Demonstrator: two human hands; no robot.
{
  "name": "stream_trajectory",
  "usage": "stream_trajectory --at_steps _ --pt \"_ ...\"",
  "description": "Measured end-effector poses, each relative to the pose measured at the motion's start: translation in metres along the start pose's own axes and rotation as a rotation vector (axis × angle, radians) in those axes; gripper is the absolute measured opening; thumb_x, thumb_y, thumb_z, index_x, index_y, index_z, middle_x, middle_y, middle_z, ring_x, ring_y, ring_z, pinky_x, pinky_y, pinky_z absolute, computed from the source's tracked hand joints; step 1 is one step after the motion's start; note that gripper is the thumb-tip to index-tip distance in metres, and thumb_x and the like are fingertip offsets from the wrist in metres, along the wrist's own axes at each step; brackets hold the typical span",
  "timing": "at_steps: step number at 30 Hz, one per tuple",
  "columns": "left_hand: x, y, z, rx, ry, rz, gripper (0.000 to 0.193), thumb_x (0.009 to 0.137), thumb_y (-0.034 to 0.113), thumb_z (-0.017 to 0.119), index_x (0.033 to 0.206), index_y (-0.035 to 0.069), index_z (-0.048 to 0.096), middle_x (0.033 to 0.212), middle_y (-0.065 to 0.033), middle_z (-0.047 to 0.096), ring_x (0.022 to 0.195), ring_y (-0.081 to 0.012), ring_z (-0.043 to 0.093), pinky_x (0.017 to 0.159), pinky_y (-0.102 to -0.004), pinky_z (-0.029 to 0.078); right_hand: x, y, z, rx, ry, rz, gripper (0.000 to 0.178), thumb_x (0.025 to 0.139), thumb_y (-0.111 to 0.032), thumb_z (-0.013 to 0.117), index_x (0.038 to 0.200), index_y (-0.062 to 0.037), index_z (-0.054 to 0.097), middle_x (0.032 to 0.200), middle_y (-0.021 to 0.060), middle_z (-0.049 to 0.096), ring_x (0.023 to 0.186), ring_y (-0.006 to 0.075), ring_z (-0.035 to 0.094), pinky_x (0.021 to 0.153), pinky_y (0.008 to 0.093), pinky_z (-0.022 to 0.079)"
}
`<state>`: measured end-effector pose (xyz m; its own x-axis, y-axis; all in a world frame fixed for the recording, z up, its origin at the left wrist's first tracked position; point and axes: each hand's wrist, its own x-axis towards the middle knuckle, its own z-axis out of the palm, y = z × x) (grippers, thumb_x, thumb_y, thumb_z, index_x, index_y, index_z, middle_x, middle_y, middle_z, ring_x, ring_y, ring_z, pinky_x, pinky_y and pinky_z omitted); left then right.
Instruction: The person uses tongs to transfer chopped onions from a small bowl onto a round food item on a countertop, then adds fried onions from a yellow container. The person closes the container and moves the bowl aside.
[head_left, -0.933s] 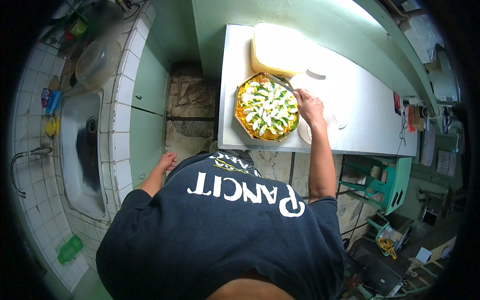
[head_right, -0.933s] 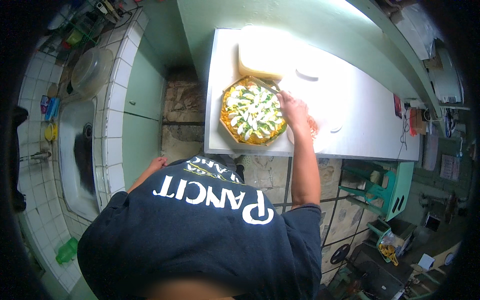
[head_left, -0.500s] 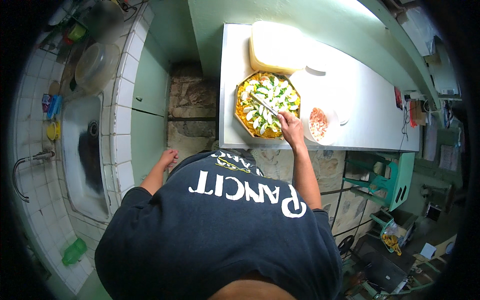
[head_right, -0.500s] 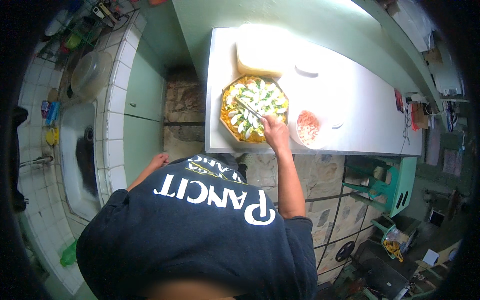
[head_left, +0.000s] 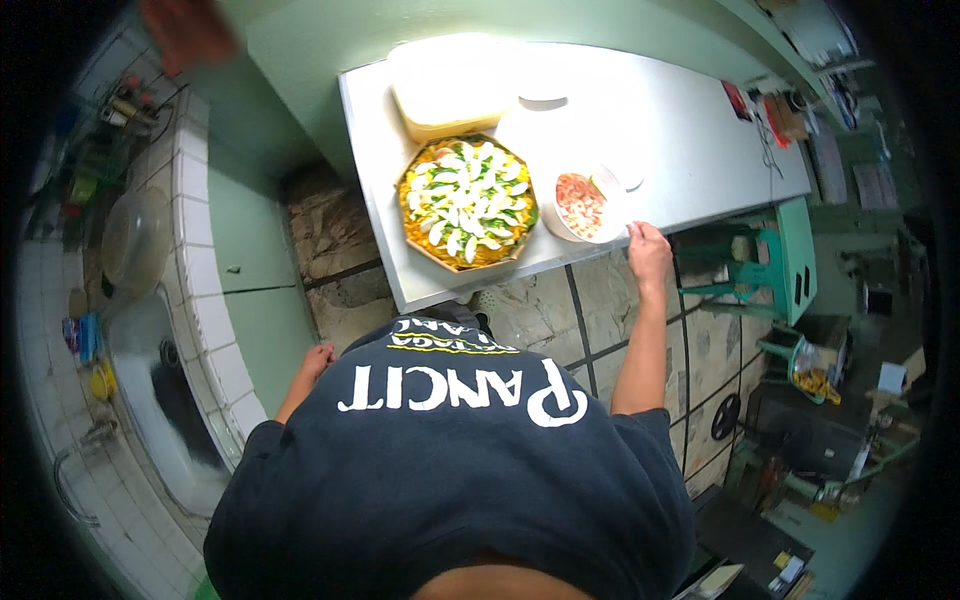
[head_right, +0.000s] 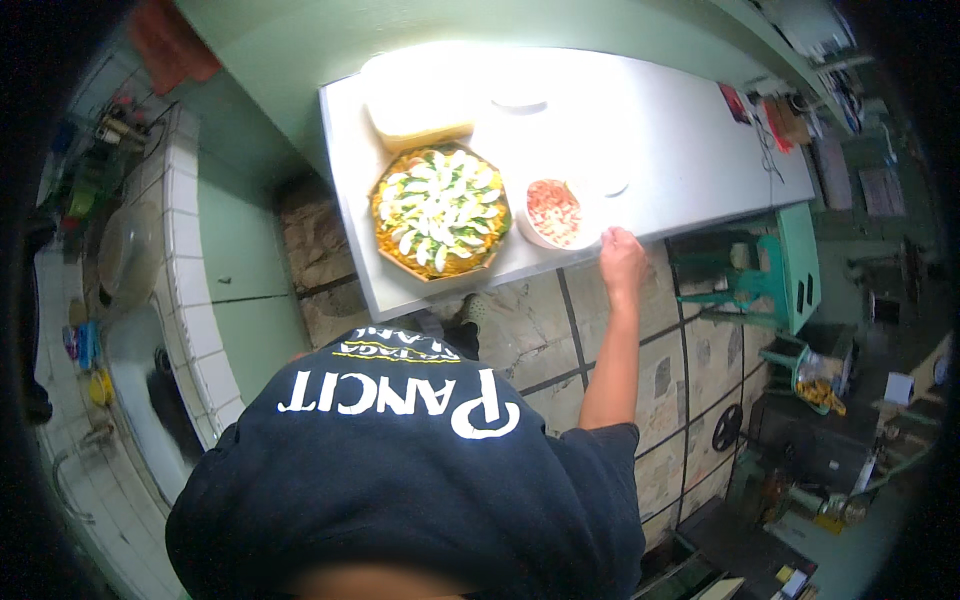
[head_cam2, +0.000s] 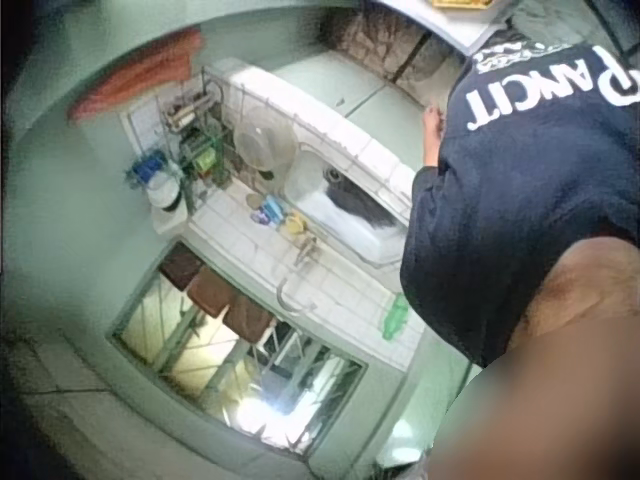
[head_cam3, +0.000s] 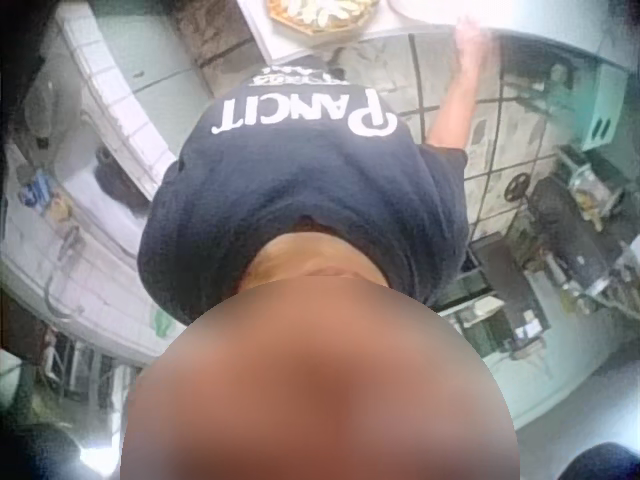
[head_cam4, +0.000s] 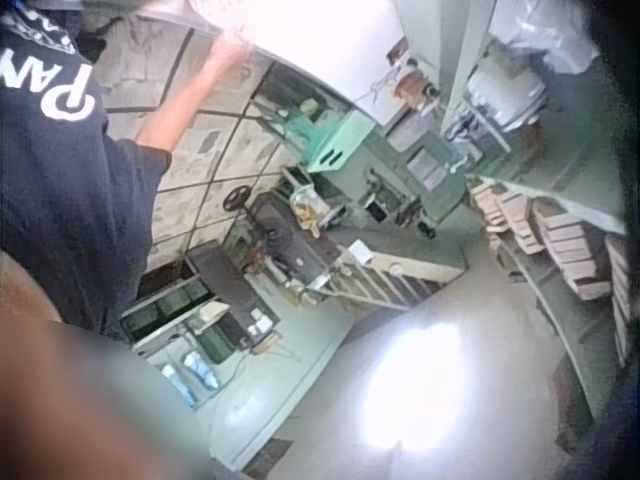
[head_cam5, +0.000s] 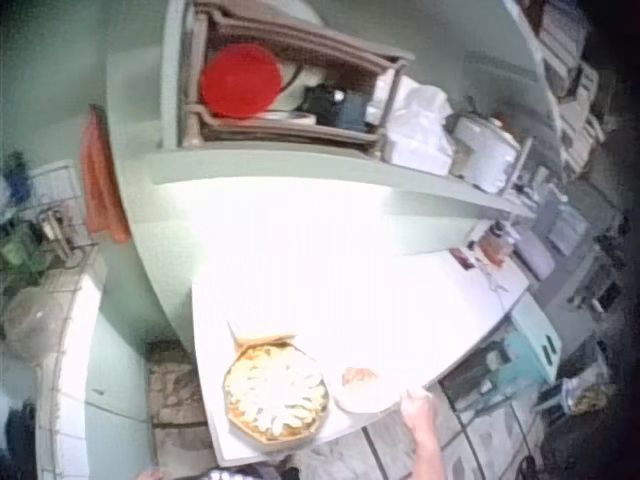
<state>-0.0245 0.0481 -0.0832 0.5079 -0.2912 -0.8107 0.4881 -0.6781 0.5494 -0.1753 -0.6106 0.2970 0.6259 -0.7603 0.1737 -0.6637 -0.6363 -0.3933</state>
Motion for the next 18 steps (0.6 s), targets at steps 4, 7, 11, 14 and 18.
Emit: stream_trajectory --at_steps 4,7,11,14,18 --pt "0.015 0.009 0.008 -0.061 0.031 0.040 0.028 0.093 0.031 0.056 0.115 0.014 0.061 0.089 -0.0010 0.065 0.068 -0.0135 0.057 0.058 -0.0327 0.044 -0.008 0.016 0.009 -0.164 -0.108 -0.030 0.022 0.090 -0.024 0.054 0.093 -0.0077 0.068 0.097 0.0155 0.066 0.089 0.0378 0.062 0.078 0.0469 0.048" --pt "-0.005 0.041 0.001 -0.129 0.028 -0.078 0.027 0.094 0.031 0.054 0.116 0.016 0.060 0.088 0.0010 0.063 0.068 -0.0120 0.057 0.060 -0.0309 0.043 -0.013 0.009 0.014 -0.136 -0.139 -0.011 0.022 0.090 -0.026 0.055 0.092 -0.0076 0.067 0.097 0.0155 0.065 0.088 0.0372 0.062 0.077 0.0473 0.048" --pt "-0.029 0.094 0.001 -0.048 0.056 -0.124 0.027 0.095 0.033 0.052 0.117 0.019 0.059 0.089 0.0033 0.062 0.069 -0.0110 0.057 0.059 -0.0300 0.043 -0.018 -0.008 0.017 -0.249 -0.186 -0.015 0.024 0.090 -0.027 0.055 0.091 -0.0071 0.067 0.098 0.0154 0.065 0.089 0.0382 0.062 0.076 0.0481 0.048" --pt "-0.036 0.111 0.005 -0.084 0.024 -0.116 0.027 0.095 0.033 0.051 0.118 0.020 0.059 0.090 0.0037 0.061 0.070 -0.0110 0.057 0.059 -0.0303 0.043 -0.019 -0.016 0.020 -0.274 -0.249 0.074 0.025 0.089 -0.029 0.055 0.090 -0.0066 0.067 0.097 0.0157 0.065 0.089 0.0391 0.062 0.076 0.0488 0.048" --pt "-0.036 0.111 0.007 -0.063 0.009 -0.136 0.027 0.096 0.032 0.051 0.119 0.020 0.058 0.091 0.0036 0.061 0.071 -0.0113 0.057 0.060 -0.0314 0.044 -0.023 -0.018 0.019 -0.232 -0.189 0.037 0.024 0.090 -0.027 0.055 0.090 -0.0058 0.067 0.094 0.0168 0.065 0.086 0.0381 0.062 0.075 0.0475 0.048"
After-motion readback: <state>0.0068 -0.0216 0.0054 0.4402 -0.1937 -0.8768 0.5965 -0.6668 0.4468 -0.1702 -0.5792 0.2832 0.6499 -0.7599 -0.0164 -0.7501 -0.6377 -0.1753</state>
